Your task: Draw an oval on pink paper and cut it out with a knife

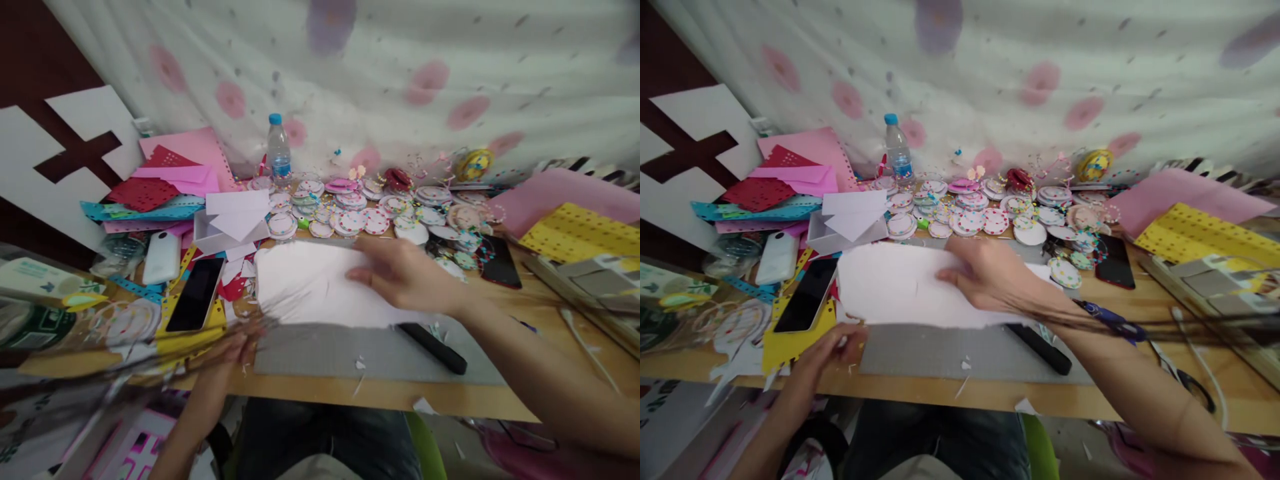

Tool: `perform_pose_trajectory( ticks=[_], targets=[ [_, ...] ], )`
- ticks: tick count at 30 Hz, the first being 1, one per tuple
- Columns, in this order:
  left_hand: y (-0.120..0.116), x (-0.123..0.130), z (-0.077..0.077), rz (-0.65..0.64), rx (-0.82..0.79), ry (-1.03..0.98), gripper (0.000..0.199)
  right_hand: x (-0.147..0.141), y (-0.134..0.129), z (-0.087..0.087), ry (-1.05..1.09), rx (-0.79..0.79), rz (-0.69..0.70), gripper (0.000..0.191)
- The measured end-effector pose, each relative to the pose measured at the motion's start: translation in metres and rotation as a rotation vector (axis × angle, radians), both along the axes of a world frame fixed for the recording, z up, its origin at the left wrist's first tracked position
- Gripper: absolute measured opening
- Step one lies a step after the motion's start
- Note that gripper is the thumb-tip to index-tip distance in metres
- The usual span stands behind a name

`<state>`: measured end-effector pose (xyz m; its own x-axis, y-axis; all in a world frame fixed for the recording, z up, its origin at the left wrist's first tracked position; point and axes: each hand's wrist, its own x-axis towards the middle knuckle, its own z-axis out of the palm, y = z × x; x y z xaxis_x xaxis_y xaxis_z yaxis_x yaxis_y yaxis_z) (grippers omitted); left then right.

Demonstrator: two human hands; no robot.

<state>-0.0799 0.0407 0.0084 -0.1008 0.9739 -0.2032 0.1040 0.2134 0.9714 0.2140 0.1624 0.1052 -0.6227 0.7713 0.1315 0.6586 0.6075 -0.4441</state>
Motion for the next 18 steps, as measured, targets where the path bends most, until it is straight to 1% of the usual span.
perform_pose_trajectory(
  ticks=[1, 2, 3, 4, 5, 6, 7, 9, 10, 11, 12, 13, 15, 18],
  targets=[
    [0.002, -0.003, 0.001, 0.003, 0.088, 0.182, 0.03, 0.003, -0.007, -0.003, -0.016, -0.086, 0.0, 0.019],
    [0.003, -0.003, 0.003, -0.001, 0.154, 0.311, 0.037, 0.005, -0.015, -0.007, -0.031, -0.166, 0.008, 0.019],
    [0.005, 0.0, 0.005, -0.008, 0.202, 0.386, 0.044, 0.006, -0.022, -0.011, -0.044, -0.233, 0.017, 0.019],
    [0.006, 0.005, 0.008, -0.022, 0.23, 0.402, 0.049, 0.006, -0.029, -0.016, -0.053, -0.288, 0.026, 0.019],
    [0.007, 0.011, 0.011, -0.036, 0.236, 0.353, 0.053, 0.006, -0.036, -0.019, -0.053, -0.33, 0.031, 0.018],
    [0.007, 0.019, 0.014, -0.045, 0.219, 0.251, 0.057, 0.006, -0.041, -0.022, -0.049, -0.363, 0.032, 0.018],
    [0.008, 0.027, 0.016, -0.059, 0.164, 0.098, 0.061, 0.005, -0.045, -0.024, -0.043, -0.387, 0.034, 0.018],
    [0.008, 0.043, 0.018, -0.11, -0.047, -0.229, 0.068, 0.002, -0.049, -0.025, -0.039, -0.407, 0.032, 0.017],
    [0.008, 0.049, 0.018, -0.141, -0.176, -0.359, 0.067, 0.001, -0.05, -0.025, -0.044, -0.407, 0.033, 0.016],
    [0.008, 0.054, 0.019, -0.169, -0.284, -0.442, 0.064, 0.0, -0.05, -0.025, -0.056, -0.404, 0.036, 0.016],
    [0.007, 0.058, 0.02, -0.189, -0.354, -0.487, 0.061, -0.001, -0.05, -0.025, -0.073, -0.399, 0.04, 0.015],
    [0.007, 0.061, 0.022, -0.198, -0.374, -0.507, 0.059, -0.002, -0.049, -0.024, -0.091, -0.393, 0.042, 0.014],
    [0.007, 0.064, 0.027, -0.181, -0.294, -0.483, 0.062, -0.001, -0.049, -0.024, -0.126, -0.387, 0.053, 0.015],
    [0.006, 0.066, 0.035, -0.169, -0.159, -0.378, 0.062, 0.0, -0.051, -0.025, -0.157, -0.385, 0.067, 0.017]
  ],
)
